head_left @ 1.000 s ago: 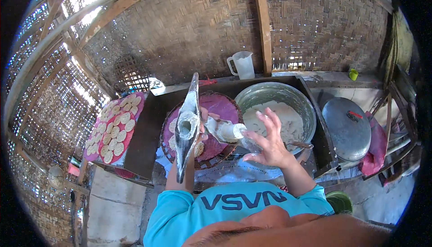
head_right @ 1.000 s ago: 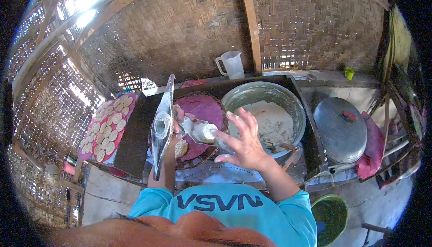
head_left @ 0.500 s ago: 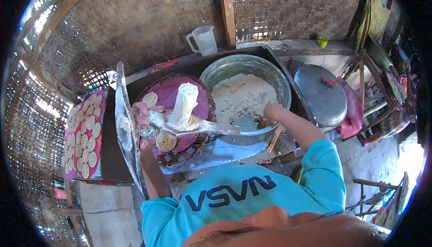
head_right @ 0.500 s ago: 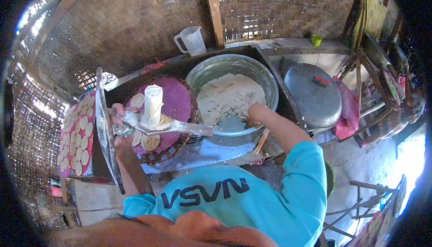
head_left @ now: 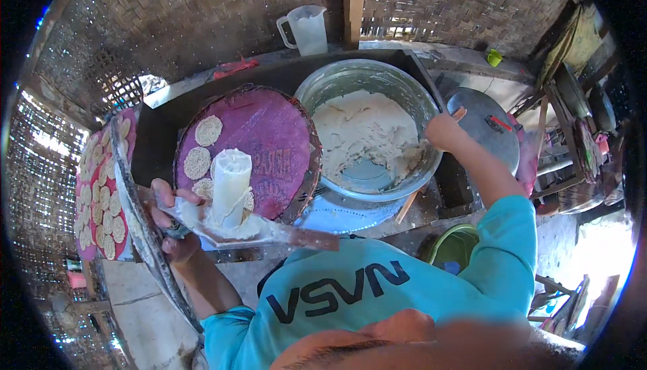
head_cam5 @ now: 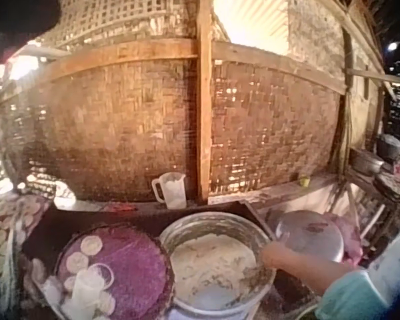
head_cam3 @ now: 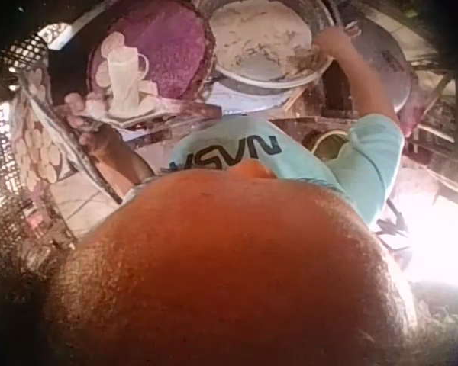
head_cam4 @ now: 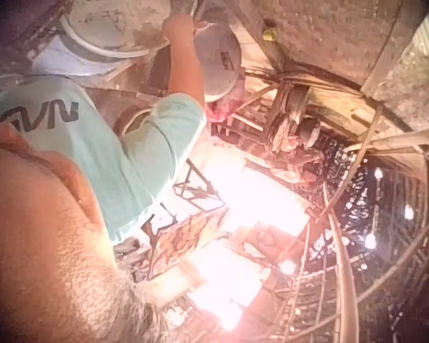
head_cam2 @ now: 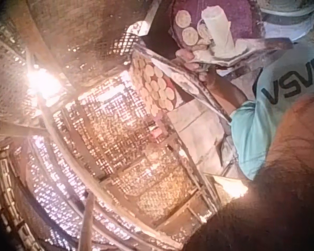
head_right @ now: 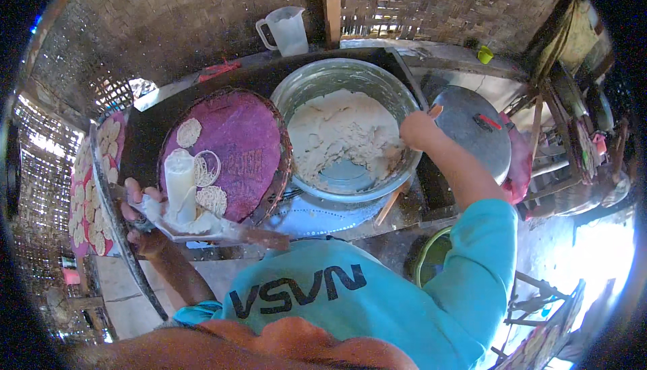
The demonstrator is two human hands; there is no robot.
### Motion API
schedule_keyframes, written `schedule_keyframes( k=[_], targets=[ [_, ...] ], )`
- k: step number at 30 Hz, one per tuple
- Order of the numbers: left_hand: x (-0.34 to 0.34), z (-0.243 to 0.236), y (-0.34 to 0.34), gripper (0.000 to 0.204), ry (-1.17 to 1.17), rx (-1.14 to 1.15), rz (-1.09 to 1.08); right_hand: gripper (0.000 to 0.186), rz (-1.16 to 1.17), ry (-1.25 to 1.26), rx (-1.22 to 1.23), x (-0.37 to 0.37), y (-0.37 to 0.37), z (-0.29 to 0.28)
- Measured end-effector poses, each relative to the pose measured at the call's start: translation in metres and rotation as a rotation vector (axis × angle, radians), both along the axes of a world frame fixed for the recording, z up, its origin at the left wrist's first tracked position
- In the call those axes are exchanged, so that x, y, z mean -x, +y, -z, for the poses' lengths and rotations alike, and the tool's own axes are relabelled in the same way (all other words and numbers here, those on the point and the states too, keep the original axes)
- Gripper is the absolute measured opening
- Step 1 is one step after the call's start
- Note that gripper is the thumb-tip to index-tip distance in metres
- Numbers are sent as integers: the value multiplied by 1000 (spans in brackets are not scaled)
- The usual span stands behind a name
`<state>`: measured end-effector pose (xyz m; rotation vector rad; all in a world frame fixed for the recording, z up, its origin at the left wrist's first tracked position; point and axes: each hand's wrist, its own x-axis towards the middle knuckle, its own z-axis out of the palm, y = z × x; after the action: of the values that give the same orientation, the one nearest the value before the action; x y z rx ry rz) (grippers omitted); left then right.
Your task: The person scoops dough into a metal cylinder tool, presses the dough through the tool using a wooden paddle to form circular patterns on a tray, and transfers the formed wafers onto a large drying rack.
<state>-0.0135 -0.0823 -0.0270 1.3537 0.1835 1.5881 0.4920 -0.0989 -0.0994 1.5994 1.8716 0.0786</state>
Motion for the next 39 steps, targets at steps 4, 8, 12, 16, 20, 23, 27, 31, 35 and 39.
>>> schedule_keyframes(
  k=[4,8,12,16,20,23,27,31,35,39],
  targets=[
    [-2,-5,4,34,-94,46,16,10,-109,42,64,-13,2,39],
    [-3,-2,10,34,-141,19,95,9,-102,87,91,-20,1,54],
    [-9,-2,19,34,-124,-26,139,9,-113,124,123,-12,-3,47],
    [-12,1,22,34,-66,27,188,9,-85,139,149,1,-10,40],
    [-28,-9,18,35,52,153,189,14,-18,216,138,9,-18,25],
    [-26,-3,30,27,332,107,138,21,69,431,77,13,-24,-20],
    [-83,-5,25,20,587,275,-80,27,408,1054,60,1,-37,-89],
    [-118,26,60,33,816,201,48,30,400,1433,-19,21,-52,-146],
    [-161,36,54,46,863,-80,-28,39,344,1623,-13,49,-47,-153],
    [-165,36,59,49,800,-175,57,36,-115,1296,-259,54,-38,-132]
  ],
)
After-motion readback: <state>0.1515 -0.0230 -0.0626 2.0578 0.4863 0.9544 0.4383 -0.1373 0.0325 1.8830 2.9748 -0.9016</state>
